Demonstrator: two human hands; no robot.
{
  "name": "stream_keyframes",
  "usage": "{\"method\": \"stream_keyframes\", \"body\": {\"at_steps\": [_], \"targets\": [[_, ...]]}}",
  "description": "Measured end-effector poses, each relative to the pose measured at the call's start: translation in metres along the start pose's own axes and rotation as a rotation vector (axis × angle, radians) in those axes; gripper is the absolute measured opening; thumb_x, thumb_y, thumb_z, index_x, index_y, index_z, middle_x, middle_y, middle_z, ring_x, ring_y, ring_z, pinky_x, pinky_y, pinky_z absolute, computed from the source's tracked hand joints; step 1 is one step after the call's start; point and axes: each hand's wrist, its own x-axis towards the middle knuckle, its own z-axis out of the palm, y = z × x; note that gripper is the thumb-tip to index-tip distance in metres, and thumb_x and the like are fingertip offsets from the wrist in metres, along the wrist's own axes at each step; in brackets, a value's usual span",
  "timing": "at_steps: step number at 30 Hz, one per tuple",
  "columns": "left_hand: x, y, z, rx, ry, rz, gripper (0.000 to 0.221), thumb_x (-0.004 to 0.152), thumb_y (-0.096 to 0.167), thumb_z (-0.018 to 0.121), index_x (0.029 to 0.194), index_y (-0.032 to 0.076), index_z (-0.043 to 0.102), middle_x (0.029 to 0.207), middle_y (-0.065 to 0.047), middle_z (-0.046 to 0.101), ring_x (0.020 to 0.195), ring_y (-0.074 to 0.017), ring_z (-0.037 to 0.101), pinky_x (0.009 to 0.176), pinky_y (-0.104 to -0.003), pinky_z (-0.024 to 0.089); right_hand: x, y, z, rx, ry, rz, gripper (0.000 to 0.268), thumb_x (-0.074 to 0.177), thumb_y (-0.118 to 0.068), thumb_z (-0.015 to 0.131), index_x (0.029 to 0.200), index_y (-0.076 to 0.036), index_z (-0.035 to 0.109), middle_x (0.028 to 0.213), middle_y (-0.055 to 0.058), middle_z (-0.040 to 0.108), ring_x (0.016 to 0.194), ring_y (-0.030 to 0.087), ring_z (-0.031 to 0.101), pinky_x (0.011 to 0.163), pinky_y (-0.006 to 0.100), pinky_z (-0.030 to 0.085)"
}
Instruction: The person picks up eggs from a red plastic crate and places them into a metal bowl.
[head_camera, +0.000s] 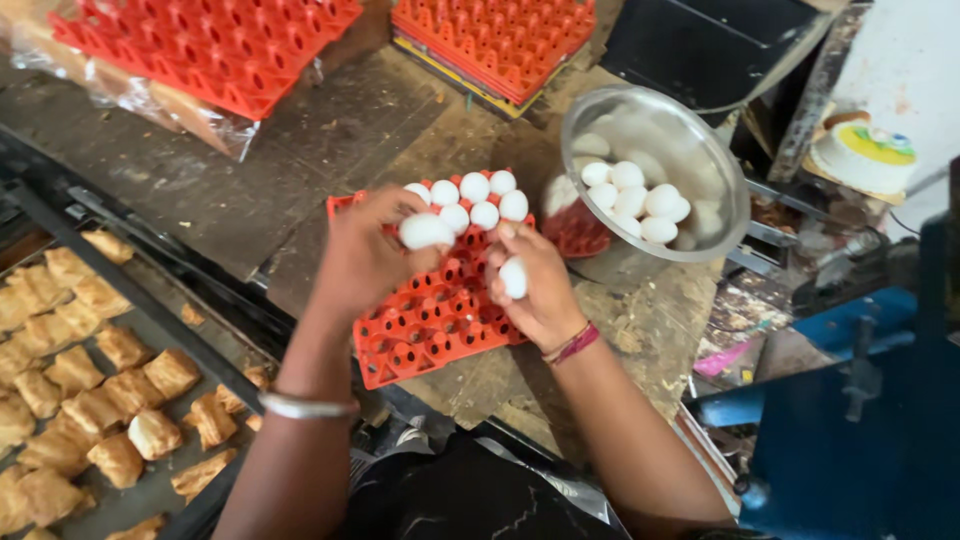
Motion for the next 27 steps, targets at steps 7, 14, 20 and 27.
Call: {"method": "stream_keyframes", "body": {"at_steps": [7, 14, 20, 27], "targets": [[-0.012, 0.036, 0.033, 0.033, -0.375, 0.103, 0.038, 0.077, 0.011, 0.082, 0.112, 0.006, 0.069, 0.104, -0.010, 0.072, 0.098, -0.0274, 0.071, 0.088, -0.036, 0.056, -0.036, -0.019, 0.008, -0.283, 0.140, 0.335, 0.055, 0.103, -0.048, 0.055, 0.120, 0.004, 0.061, 0.087, 0.011, 0.069, 0.053, 0.013, 0.062, 0.043, 0.024, 0.049], [-0.035, 0.032, 0.046, 0.206, -0.088, 0.121, 0.060, 0.081, 0.023, 0.084, 0.131, 0.003, 0.058, 0.126, -0.018, 0.059, 0.119, -0.0371, 0.057, 0.101, -0.045, 0.048, -0.038, -0.115, 0.057, -1.007, 0.191, -0.120, 0.041, 0.094, -0.014, 0.067, 0.134, -0.004, 0.064, 0.103, 0.007, 0.073, 0.065, 0.010, 0.067, 0.053, 0.022, 0.054], [-0.064, 0.007, 0.054, 0.470, -0.067, 0.065, 0.052, 0.078, 0.024, 0.081, 0.123, 0.005, 0.062, 0.127, -0.015, 0.060, 0.123, -0.0380, 0.053, 0.102, -0.049, 0.045, 0.039, -0.216, 0.034, -2.326, 0.106, -0.281, 0.043, 0.090, -0.036, 0.085, 0.119, -0.006, 0.075, 0.108, 0.015, 0.077, 0.090, 0.026, 0.075, 0.083, 0.036, 0.058], [-0.072, 0.001, 0.058, 0.510, -0.074, 0.061, 0.047, 0.080, 0.024, 0.079, 0.120, 0.006, 0.064, 0.126, -0.015, 0.059, 0.125, -0.0379, 0.051, 0.105, -0.050, 0.043, 0.128, -0.193, -0.096, -2.429, -0.311, 0.159, 0.051, 0.071, -0.028, 0.087, 0.114, -0.004, 0.075, 0.099, 0.020, 0.074, 0.087, 0.039, 0.071, 0.076, 0.044, 0.055]]}}
